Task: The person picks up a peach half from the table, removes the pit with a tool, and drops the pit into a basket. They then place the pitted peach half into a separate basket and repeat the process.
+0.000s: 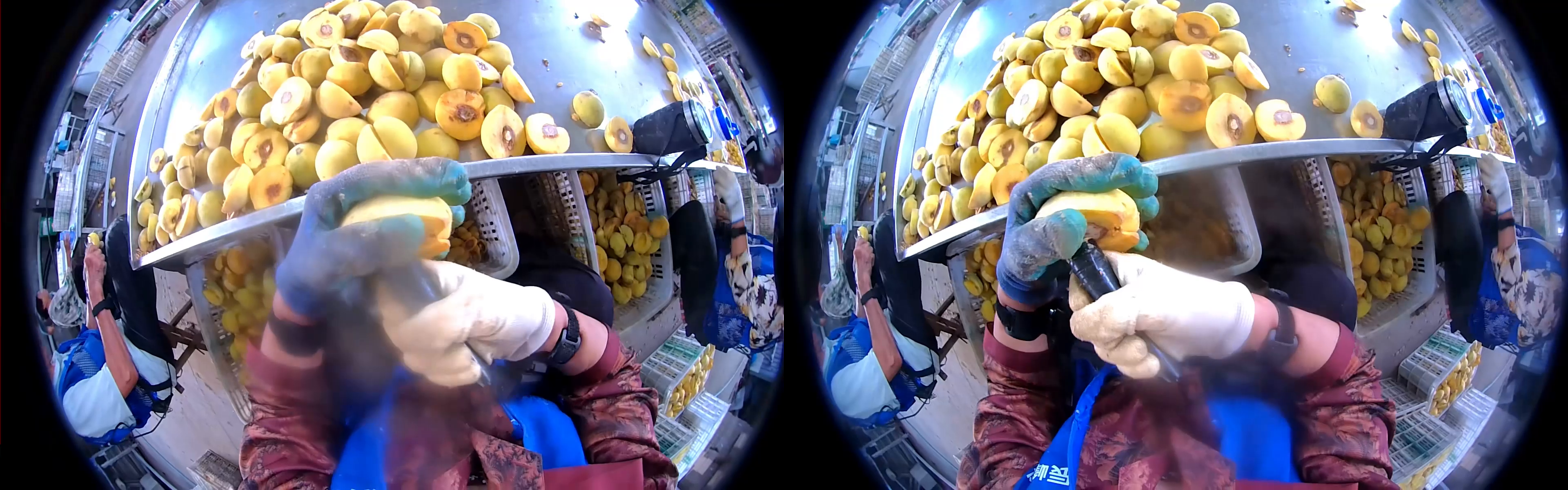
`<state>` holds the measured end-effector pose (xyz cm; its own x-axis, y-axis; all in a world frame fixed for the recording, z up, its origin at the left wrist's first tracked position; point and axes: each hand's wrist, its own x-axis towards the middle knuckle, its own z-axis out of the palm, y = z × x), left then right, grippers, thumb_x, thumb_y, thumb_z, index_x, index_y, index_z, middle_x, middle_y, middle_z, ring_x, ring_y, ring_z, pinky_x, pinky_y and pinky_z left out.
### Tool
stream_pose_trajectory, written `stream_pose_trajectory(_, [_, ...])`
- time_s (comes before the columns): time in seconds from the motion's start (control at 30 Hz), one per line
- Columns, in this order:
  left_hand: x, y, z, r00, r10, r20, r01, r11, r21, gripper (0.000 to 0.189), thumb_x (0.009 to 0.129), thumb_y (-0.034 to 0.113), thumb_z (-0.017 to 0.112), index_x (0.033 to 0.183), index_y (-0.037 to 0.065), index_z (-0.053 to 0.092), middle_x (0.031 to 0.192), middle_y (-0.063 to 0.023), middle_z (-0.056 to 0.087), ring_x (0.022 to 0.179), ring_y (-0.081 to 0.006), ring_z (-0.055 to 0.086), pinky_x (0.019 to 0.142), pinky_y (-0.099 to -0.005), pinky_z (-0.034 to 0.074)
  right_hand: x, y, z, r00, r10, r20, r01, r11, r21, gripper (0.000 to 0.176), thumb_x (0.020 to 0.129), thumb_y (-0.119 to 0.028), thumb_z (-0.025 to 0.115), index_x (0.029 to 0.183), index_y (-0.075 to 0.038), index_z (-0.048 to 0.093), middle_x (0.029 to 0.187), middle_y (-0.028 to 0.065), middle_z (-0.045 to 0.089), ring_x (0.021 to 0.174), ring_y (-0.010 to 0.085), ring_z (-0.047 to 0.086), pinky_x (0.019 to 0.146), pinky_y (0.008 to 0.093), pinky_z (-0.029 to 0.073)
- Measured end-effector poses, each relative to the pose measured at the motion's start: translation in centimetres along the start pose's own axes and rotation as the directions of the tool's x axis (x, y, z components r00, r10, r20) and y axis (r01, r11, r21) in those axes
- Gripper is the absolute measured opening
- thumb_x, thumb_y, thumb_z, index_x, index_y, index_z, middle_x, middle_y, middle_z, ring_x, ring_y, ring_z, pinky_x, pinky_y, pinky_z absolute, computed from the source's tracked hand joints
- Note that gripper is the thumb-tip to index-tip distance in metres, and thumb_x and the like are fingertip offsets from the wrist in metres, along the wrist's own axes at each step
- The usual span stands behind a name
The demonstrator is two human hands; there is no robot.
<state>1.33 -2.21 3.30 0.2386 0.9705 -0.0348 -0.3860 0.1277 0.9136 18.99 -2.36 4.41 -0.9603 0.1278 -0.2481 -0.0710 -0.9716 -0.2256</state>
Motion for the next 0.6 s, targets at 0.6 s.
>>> stream_pose_trajectory(0.6, [0.8,-2.1,-0.6,0.979,0.176,-0.106,-0.174,0.984,0.025,0.063,0.095,0.044,0.055,0.135,-0.005,0.046,0.126,-0.0208,0.057,0.111,-0.0308,0.061,0.086,-0.0427,0.057,2.0,0.4,0.2,0.856,-0.434,-0.282,0.115,0.691,-0.714,0.025,0.088,-0.016,0.064,0.103,-0.004,0.048,0.063,0.0025,0.051,0.048,0.0093,0.047,0.045,0.0250,0.039])
